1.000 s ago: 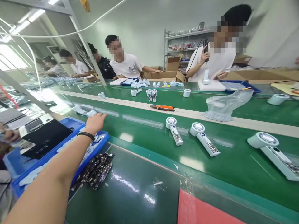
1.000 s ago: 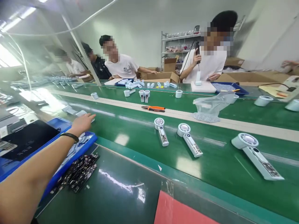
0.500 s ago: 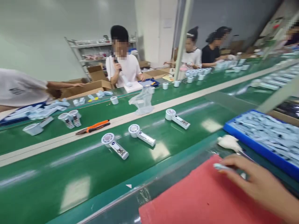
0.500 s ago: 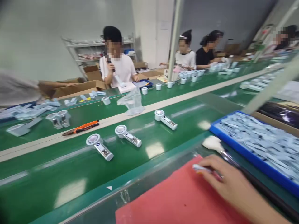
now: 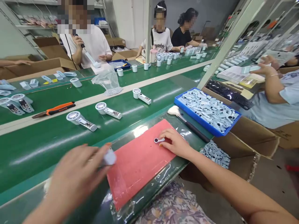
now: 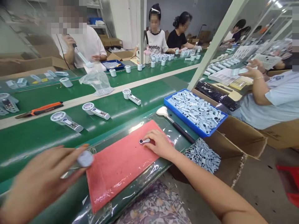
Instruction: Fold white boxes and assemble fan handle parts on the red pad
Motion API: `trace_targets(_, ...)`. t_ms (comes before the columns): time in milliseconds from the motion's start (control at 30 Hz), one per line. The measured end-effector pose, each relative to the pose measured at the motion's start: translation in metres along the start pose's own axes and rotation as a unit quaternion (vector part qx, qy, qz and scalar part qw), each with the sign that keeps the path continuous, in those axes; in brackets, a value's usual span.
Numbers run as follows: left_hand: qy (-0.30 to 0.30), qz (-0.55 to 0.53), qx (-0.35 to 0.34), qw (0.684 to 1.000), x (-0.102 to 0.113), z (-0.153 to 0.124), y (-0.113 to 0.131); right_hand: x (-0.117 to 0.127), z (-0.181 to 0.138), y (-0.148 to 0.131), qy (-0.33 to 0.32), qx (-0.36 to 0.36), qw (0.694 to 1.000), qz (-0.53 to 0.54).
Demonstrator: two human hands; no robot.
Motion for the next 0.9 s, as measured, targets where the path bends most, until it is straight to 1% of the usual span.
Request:
trace_targets(33, -0.006, 0.031, -0.049, 0.998, -0.011, 0.019, 0.023, -0.001, 0.0, 0.001, 0.009, -0.009, 1.0, -0.018)
trace_targets(67, -0.005, 0.052, -0.072, 0.996, -0.021, 0.038, 0.043, -0.002, 0.0, 0.001, 0.02, -0.017, 0.999, -0.039)
trace_targets(133, -0.028, 0.085, -0.079, 0.993, -0.039, 0.068, 0.074, -0.004, 0.0, 0.004, 0.043, -0.024, 0.996, -0.071)
trace_targets(167, -0.055, 0.09, -0.067, 0.992, -0.046, 0.078, 0.082, -0.005, 0.0, 0.005, 0.052, -0.022, 0.995, -0.077)
trace_targets(233, -0.126, 0.076, -0.04, 0.988, -0.054, 0.083, 0.088, -0.003, 0.0, 0.007, 0.059, -0.02, 0.996, -0.071)
trace_targets(300, -0.188, 0.038, -0.008, 0.981, -0.055, 0.074, 0.082, 0.0, -0.002, 0.006, 0.054, -0.031, 0.997, -0.045)
trace_targets(367, -0.211, 0.001, 0.034, 0.977, -0.052, 0.056, 0.073, 0.005, -0.004, -0.001, 0.043, -0.048, 0.998, -0.005)
trace_targets(433, -0.199, -0.042, 0.077, 0.976, -0.05, 0.039, 0.067, 0.007, -0.006, -0.016, 0.025, -0.045, 0.998, 0.036)
trace_targets(533, -0.142, -0.091, 0.114, 0.979, -0.052, 0.026, 0.066, 0.001, -0.008, -0.048, -0.025, 0.014, 0.998, 0.062)
trace_targets(600, -0.1, -0.101, 0.125, 0.982, -0.053, 0.023, 0.069, -0.011, -0.009, -0.069, -0.055, 0.069, 0.996, 0.033)
trace_targets(667, -0.061, -0.118, 0.126, 0.983, -0.053, 0.024, 0.072, -0.024, -0.01, -0.084, -0.07, 0.111, 0.991, -0.024)
trace_targets(767, -0.008, -0.166, 0.121, 0.979, -0.05, 0.026, 0.076, -0.037, -0.01, -0.092, -0.077, 0.13, 0.984, -0.091)
trace_targets(833, 0.015, -0.2, 0.121, 0.972, -0.048, 0.027, 0.078, -0.039, -0.011, -0.09, -0.077, 0.126, 0.985, -0.091)
trace_targets(900, 0.03, -0.225, 0.126, 0.966, -0.048, 0.029, 0.079, -0.04, -0.011, -0.085, -0.074, 0.118, 0.989, -0.057)
Point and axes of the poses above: each hand's wrist, its own z-axis towards the middle knuckle, its own x-axis out of the back of the hand, y = z × x, the point moved 2 cm from there along z, towards the middle knuckle, and after that the axes turned 13 degrees about -x, right-handed, at the moved point
